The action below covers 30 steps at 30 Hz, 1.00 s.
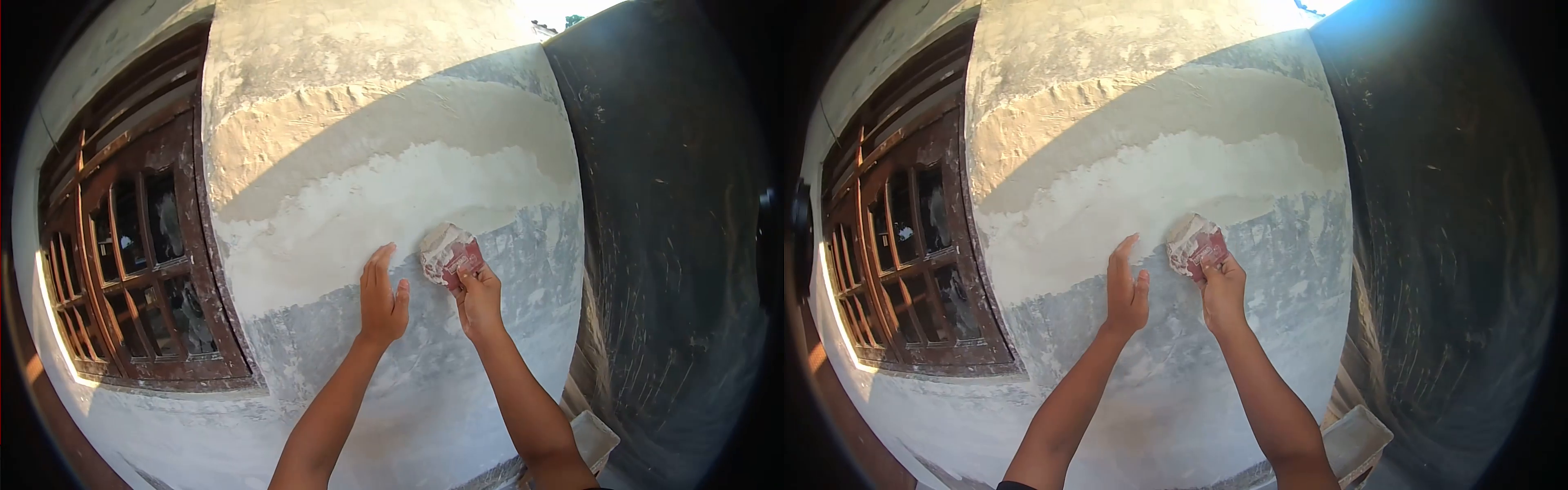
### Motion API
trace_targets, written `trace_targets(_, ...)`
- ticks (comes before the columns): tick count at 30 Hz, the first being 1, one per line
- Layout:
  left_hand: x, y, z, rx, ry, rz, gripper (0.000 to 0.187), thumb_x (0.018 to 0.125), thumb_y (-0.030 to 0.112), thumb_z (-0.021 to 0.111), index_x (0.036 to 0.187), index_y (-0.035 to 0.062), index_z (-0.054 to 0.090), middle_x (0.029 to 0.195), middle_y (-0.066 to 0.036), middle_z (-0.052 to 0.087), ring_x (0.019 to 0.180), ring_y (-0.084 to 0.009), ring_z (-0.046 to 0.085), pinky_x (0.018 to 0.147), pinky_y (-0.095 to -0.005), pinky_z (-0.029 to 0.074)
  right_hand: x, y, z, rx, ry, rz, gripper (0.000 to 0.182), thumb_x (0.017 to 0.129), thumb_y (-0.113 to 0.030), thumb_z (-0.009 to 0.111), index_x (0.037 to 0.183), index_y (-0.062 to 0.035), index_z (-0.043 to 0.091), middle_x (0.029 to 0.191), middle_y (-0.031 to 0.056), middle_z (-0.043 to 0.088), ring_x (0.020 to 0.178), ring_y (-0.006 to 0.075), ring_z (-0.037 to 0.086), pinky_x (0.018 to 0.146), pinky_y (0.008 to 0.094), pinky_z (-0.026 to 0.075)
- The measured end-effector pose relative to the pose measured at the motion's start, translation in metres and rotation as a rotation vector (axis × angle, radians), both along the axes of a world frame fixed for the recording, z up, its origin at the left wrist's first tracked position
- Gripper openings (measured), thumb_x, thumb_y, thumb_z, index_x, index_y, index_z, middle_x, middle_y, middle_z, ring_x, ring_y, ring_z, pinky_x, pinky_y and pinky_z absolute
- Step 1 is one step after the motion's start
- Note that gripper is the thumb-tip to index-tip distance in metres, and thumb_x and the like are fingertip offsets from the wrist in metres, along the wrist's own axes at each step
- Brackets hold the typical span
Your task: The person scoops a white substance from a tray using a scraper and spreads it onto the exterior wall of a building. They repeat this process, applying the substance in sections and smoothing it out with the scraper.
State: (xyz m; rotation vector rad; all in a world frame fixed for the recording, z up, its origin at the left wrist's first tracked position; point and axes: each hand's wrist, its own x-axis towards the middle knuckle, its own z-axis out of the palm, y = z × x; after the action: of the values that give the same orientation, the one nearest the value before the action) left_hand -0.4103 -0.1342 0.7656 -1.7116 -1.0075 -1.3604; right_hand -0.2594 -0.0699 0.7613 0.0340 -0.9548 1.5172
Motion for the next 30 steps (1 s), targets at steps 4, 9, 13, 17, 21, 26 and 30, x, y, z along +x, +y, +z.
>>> trace_targets(4,-0.049,-0.043,0.036,0.087,0.047,0.093,0.048,0.092,0.018,0.045,0.134,-0.0057,0.042,0.133,-0.025,0.048,0.125,-0.0405,0.044,0.107,-0.0485,0.031,-0.043,-0.027,0.029,0.11,0.001,-0.022,0.028,0.098,0.002,0.045,0.125,0.0063,0.051,0.122,0.0134,0.059,0.109,0.0201,0.061,0.095,0.0349,0.052)
trace_targets(9,-0.112,-0.095,0.074,0.241,0.156,0.349,0.049,0.09,0.021,0.048,0.132,-0.0036,0.044,0.133,-0.023,0.048,0.128,-0.0422,0.041,0.107,-0.0511,0.029,-0.092,-0.059,0.056,0.273,-0.049,-0.228,0.029,0.096,0.001,0.051,0.124,0.008,0.056,0.115,0.0154,0.066,0.104,0.0188,0.064,0.091,0.0313,0.049)
trace_targets(13,-0.151,-0.115,0.098,0.306,0.217,0.505,0.053,0.088,0.024,0.052,0.133,-0.0024,0.044,0.136,-0.023,0.046,0.132,-0.0432,0.037,0.108,-0.0521,0.026,-0.128,-0.081,0.066,0.68,-0.127,-0.76,0.035,0.091,0.007,0.049,0.125,0.0079,0.055,0.119,0.0253,0.063,0.111,0.0331,0.063,0.095,0.0386,0.049)
trace_targets(17,-0.162,-0.113,0.111,0.36,0.249,0.532,0.059,0.087,0.027,0.056,0.135,-0.0016,0.04,0.138,-0.022,0.043,0.135,-0.0435,0.034,0.11,-0.0531,0.024,-0.167,-0.081,0.081,1.011,-0.047,-1.135,0.045,0.083,0.014,0.049,0.127,0.0043,0.056,0.123,0.0263,0.06,0.117,0.0406,0.058,0.099,0.044,0.047)
trace_targets(21,-0.173,-0.111,0.11,0.401,0.278,0.454,0.064,0.086,0.032,0.057,0.137,-0.0002,0.036,0.141,-0.021,0.041,0.136,-0.0447,0.032,0.111,-0.0543,0.022,-0.196,-0.074,0.075,1.162,-0.24,-1.403,0.044,0.083,0.002,0.052,0.127,0.0058,0.056,0.128,0.0257,0.058,0.123,0.0407,0.054,0.104,0.047,0.044)
trace_targets(26,-0.173,-0.112,0.106,0.405,0.264,0.424,0.063,0.086,0.033,0.057,0.135,0.0,0.036,0.14,-0.021,0.041,0.136,-0.0448,0.032,0.111,-0.0535,0.023,-0.196,-0.079,0.031,1.167,-0.45,-1.62,0.045,0.083,-0.007,0.055,0.127,0.0061,0.055,0.124,0.0226,0.06,0.122,0.0369,0.055,0.109,0.0462,0.039)
trace_targets(30,-0.169,-0.112,0.106,0.39,0.256,0.437,0.061,0.088,0.035,0.056,0.134,-0.0007,0.037,0.138,-0.021,0.043,0.136,-0.0438,0.032,0.111,-0.0522,0.023,-0.158,-0.107,0.058,0.868,-0.263,-1.46,0.059,0.076,0.008,0.054,0.135,-0.0015,0.054,0.103,0.016,0.067,0.094,0.0293,0.064,0.086,0.0406,0.047)
